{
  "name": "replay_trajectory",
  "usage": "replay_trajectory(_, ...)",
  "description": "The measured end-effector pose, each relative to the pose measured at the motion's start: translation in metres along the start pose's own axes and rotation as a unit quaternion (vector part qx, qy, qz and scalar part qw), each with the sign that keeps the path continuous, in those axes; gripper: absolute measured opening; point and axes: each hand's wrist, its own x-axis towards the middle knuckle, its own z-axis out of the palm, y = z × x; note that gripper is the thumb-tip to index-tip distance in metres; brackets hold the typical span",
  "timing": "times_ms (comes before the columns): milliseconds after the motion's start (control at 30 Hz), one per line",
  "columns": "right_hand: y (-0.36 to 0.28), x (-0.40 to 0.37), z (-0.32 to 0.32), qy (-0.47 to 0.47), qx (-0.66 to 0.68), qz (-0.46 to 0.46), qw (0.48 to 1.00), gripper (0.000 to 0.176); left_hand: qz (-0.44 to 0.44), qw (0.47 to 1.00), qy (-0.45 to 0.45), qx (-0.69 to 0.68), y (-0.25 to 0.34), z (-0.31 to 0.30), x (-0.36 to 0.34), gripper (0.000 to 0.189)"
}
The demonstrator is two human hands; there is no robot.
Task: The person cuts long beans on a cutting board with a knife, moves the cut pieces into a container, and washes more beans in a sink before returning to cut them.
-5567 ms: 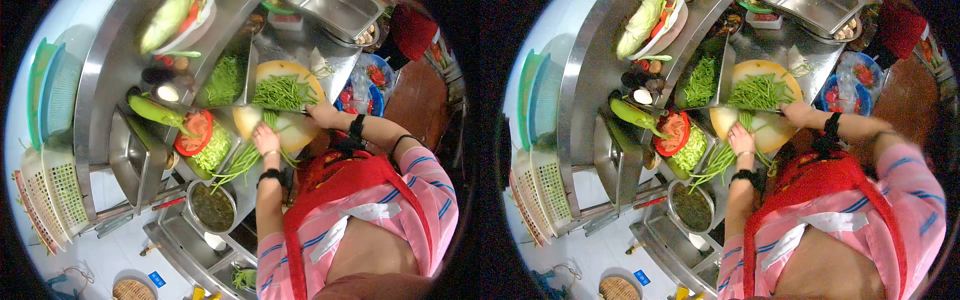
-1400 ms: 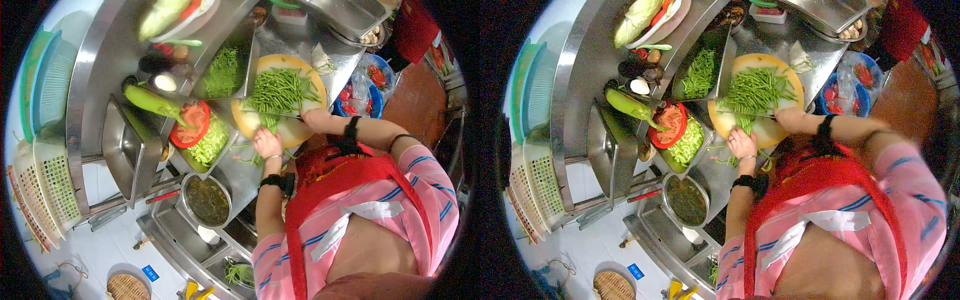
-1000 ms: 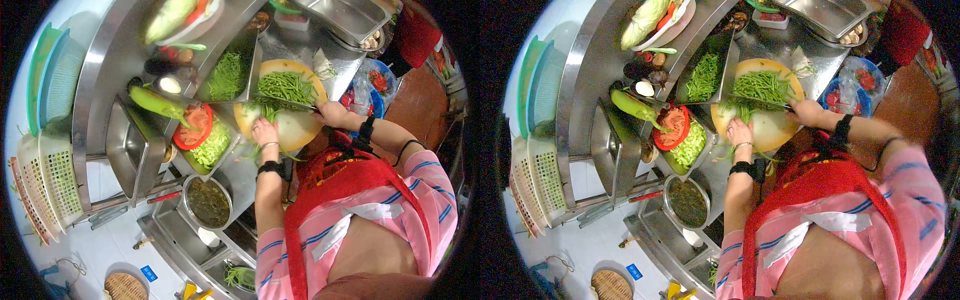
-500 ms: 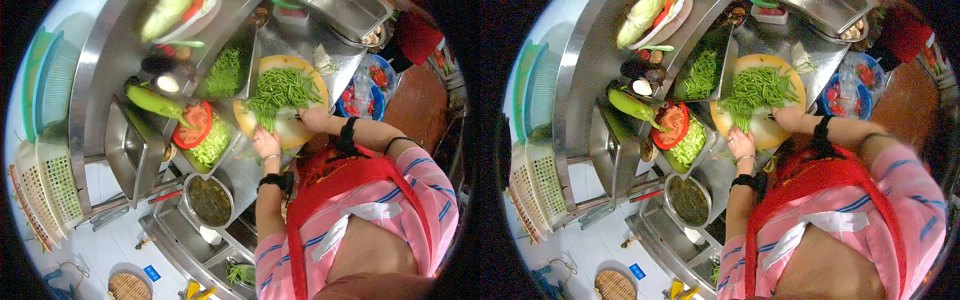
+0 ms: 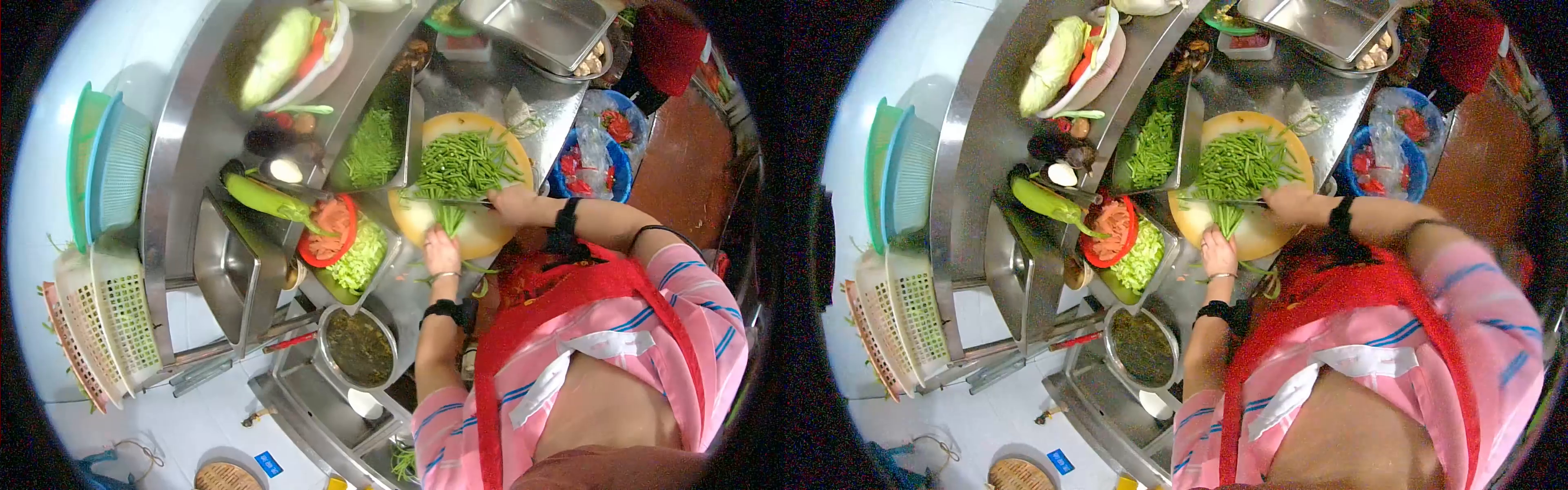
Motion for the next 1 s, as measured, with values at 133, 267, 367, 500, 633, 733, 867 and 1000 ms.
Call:
replay_trajectory(133,0.018,-0.033,-0.023,0.035,0.034,0.026,0.998,0.029,-0.014,1.000,0.012,-0.025,0.009,0.006,0.025,0.052)
replay_trajectory(267,0.024,-0.043,-0.026,0.070,0.030,0.015,0.997,0.036,-0.073,0.997,-0.003,0.003,0.017,-0.008,0.028,0.064)
replay_trajectory(367,0.019,-0.047,-0.020,0.039,0.033,-0.006,0.999,0.034,-0.119,0.992,0.044,0.014,0.018,-0.015,0.002,0.067)
replay_trajectory(500,0.014,-0.039,-0.004,0.020,0.005,-0.033,0.999,0.032,-0.129,0.991,-0.015,0.016,0.022,-0.005,-0.007,0.064)
replay_trajectory(633,0.012,-0.001,0.032,0.065,-0.018,-0.042,0.997,0.036,-0.100,0.993,0.036,0.048,0.024,0.005,-0.014,0.060)
replay_trajectory(733,0.004,0.008,0.029,0.056,-0.025,-0.049,0.997,0.039,-0.102,0.993,0.040,0.047,0.021,0.003,-0.007,0.058)
replay_trajectory(867,0.023,-0.013,0.000,0.034,-0.040,-0.049,0.997,0.035,-0.137,0.990,-0.002,0.033,0.014,0.005,0.016,0.058)
replay_trajectory(1000,0.029,-0.037,-0.016,0.052,-0.026,0.041,0.997,0.039,-0.099,0.995,0.001,0.016,0.017,0.010,0.036,0.064)
